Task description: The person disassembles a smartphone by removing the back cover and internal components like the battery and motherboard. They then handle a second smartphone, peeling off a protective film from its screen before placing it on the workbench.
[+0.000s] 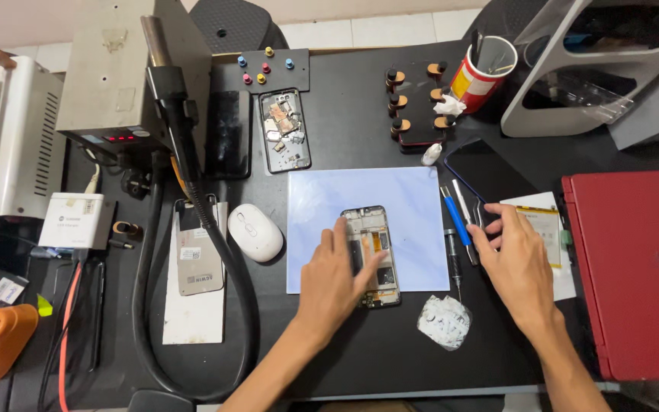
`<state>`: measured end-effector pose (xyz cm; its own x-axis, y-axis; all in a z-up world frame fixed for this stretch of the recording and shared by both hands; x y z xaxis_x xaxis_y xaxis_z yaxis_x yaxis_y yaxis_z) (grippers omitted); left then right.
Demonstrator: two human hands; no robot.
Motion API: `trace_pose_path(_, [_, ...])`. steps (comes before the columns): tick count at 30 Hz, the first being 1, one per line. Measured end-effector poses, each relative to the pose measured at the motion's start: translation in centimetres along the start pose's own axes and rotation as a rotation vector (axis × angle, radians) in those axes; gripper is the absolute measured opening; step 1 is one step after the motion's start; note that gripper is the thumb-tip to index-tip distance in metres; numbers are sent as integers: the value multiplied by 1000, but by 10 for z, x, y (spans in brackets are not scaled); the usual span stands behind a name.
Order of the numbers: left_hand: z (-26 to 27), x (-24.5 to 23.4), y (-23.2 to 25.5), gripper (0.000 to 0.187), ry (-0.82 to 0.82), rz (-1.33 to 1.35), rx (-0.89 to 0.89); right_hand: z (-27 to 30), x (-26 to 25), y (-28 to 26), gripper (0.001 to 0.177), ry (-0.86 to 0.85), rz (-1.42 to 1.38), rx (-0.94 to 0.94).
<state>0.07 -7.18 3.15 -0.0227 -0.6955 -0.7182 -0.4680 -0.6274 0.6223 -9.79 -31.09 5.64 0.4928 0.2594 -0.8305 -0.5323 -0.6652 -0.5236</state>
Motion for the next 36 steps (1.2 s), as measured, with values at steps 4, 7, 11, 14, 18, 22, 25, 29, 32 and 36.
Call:
trace_pose_path(4, [-7,19,16,105,-115,-207,-73,3,-7,-10,40,94,14,-78])
trace_pose_path(7, [-10,31,24,103,-91,-290,-20,2,-13,-13,37,136,-70,-90])
trace_pose_path(11, [-10,38,26,96,-74,-289,-21,0,-22,-11,32,159,-154,-81])
trace_pose_path(14, [-11,30,26,98,-51,-189,-8,-5,-29,-8,29,157,-242,-47])
trace_pose_path(18, [-17,13,11,99,-194,16,-197,-3,-33,-11,25,167,-245,-71])
trace_pose_path(22, [-14,-1,-30,84,-392,589,-332,9,-14,-20,22,48,-376,-52])
trace_pose_path(25, [1,-11,-54,73,-512,1132,-583,32,9,-35,23,-157,-449,-12])
trace_pose_path(29, [8,-33,-72,69,-513,1550,-884,58,38,-75,23,-374,-502,-72])
trace_pose_path(32, [14,-47,-87,64,-435,1577,-817,73,53,-109,23,-494,-573,27])
trace_pose_path(36, [25,-53,-104,64,-394,1608,-827,79,75,-149,21,-485,-608,-57])
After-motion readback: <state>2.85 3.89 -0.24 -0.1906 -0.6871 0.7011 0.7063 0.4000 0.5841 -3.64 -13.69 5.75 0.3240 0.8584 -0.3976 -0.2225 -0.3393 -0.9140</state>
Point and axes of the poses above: each hand's wrist, its own z-axis away from the middle knuckle, its own x-axis out of the palm, y = z × x, the point moved 3 cm from there along -z, towards the middle knuckle, and after that the axes turned 14 degrees about y, right-handed, at the moved point
